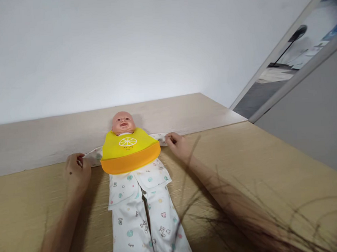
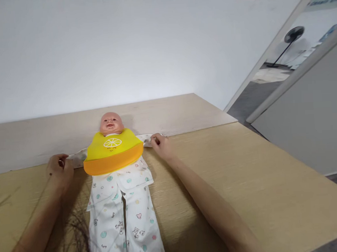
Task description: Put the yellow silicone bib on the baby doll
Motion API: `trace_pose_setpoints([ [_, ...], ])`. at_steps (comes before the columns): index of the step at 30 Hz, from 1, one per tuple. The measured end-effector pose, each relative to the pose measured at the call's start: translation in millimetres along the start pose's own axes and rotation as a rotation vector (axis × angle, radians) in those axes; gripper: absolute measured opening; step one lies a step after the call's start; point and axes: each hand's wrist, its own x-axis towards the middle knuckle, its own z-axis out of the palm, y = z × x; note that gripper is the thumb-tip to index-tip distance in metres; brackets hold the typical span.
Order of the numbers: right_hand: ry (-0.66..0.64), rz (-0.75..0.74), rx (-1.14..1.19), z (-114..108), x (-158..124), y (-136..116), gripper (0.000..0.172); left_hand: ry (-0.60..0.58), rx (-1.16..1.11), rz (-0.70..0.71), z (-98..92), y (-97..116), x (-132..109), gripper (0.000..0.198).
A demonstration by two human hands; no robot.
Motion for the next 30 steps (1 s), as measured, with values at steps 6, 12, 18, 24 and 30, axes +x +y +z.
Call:
trace_pose_setpoints([
  [6,0.119,0.254,-0.061,-13.7,10.0,32.8,0.029,0.105,0.146,-0.100,-1.9,-19.0,9.2,0.039],
  [12,0.072,0.315,-0.153,-11.1,10.1,37.9,0.037,0.116,0.184,-0.135,-2.1,-27.9,10.4,0.043],
  [18,0.042,0.308,-0.174,-11.3,7.9,31.9,0.033,0.092,0.151,-0.142,-2.5,-26.8,10.3,0.035],
  [24,0.034,0.280,-0.146,-8.0,7.2,31.8,0.032,0.064,0.121,-0.111,-1.1,-29.3,9.1,0.034],
  [30,0.047,0.279,-0.057,-7.3,8.1,35.5,0.029,0.062,0.110,-0.099,0.3,-30.4,10.0,0.035],
])
